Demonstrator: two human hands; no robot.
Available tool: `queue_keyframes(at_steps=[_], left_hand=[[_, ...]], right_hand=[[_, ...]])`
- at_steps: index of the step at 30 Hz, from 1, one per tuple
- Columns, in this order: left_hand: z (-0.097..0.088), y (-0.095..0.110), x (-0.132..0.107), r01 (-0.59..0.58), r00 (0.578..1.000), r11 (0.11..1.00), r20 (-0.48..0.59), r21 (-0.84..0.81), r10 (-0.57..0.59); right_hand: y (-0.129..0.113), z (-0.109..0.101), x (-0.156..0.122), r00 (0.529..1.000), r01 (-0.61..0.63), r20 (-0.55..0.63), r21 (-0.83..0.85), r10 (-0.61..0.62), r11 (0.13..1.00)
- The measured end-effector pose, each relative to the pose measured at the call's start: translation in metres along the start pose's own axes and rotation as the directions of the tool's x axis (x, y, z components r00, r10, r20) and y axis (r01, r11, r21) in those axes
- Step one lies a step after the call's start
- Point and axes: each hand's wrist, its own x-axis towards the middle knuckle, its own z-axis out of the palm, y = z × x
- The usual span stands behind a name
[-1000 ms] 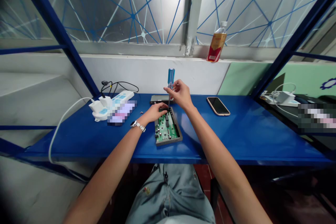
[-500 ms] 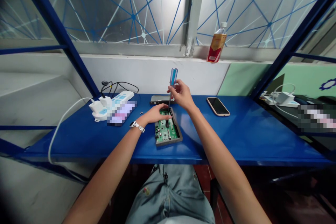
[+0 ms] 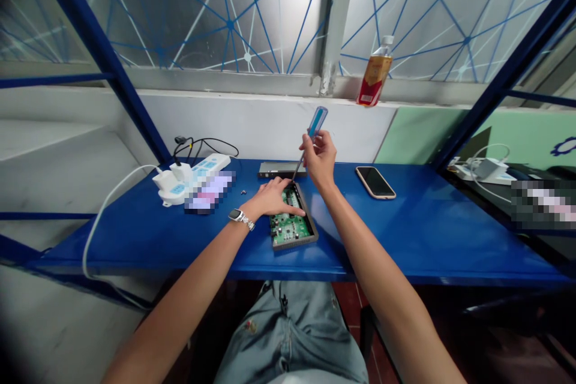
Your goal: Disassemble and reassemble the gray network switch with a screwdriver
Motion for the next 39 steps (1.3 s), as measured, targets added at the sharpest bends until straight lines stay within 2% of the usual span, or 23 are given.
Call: queue_keyframes(at_steps=[3,5,7,10,13,15,20,25,31,36,39], left_hand=[[-0.004,0.002,-0.001,-0.071,0.997,0.997,-0.034,-0.034,0.069],[-0.009,0.007,-0.003,-0.213,0.975,0.976,-0.073,-0.040,0.209],[-0.012,0.015,-0.005,-0.365,0.928,0.930,-0.093,-0.041,0.360],[-0.007,0.025,-0.006,-0.481,0.875,0.866,-0.023,-0.135,0.483],[0.003,0.029,-0.002,-0.500,0.840,0.824,0.080,-0.266,0.536],[0.009,0.028,0.000,-0.489,0.835,0.808,0.091,-0.328,0.542],[0.012,0.027,0.001,-0.483,0.832,0.766,0.050,-0.425,0.552],[0.012,0.027,0.000,-0.510,0.822,0.754,0.021,-0.414,0.568],[0.012,0.027,0.000,-0.494,0.839,0.774,0.018,-0.396,0.545],[0.012,0.027,0.000,-0.507,0.833,0.771,0.013,-0.385,0.553],[0.013,0.026,0.000,-0.510,0.831,0.769,0.009,-0.385,0.556]], right_hand=[[0.001,-0.011,0.009,0.987,-0.016,-0.158,0.057,0.025,0.998],[0.005,-0.027,0.016,0.956,-0.056,-0.281,0.107,0.084,0.993],[0.011,-0.049,0.023,0.908,-0.129,-0.376,0.164,0.183,0.978],[0.019,-0.079,0.030,0.851,-0.206,-0.431,0.252,0.300,0.946],[0.023,-0.093,0.031,0.832,-0.237,-0.438,0.277,0.342,0.931],[0.024,-0.091,0.028,0.840,-0.249,-0.419,0.265,0.344,0.932],[0.020,-0.068,0.018,0.861,-0.269,-0.363,0.272,0.357,0.924],[0.013,-0.057,0.011,0.897,-0.237,-0.303,0.284,0.321,0.929],[0.012,-0.049,0.005,0.940,-0.200,-0.223,0.254,0.258,0.946],[0.012,-0.024,-0.007,0.958,-0.272,-0.022,0.237,0.285,0.933],[0.011,-0.005,-0.014,0.930,-0.356,0.173,0.193,0.326,0.914]])
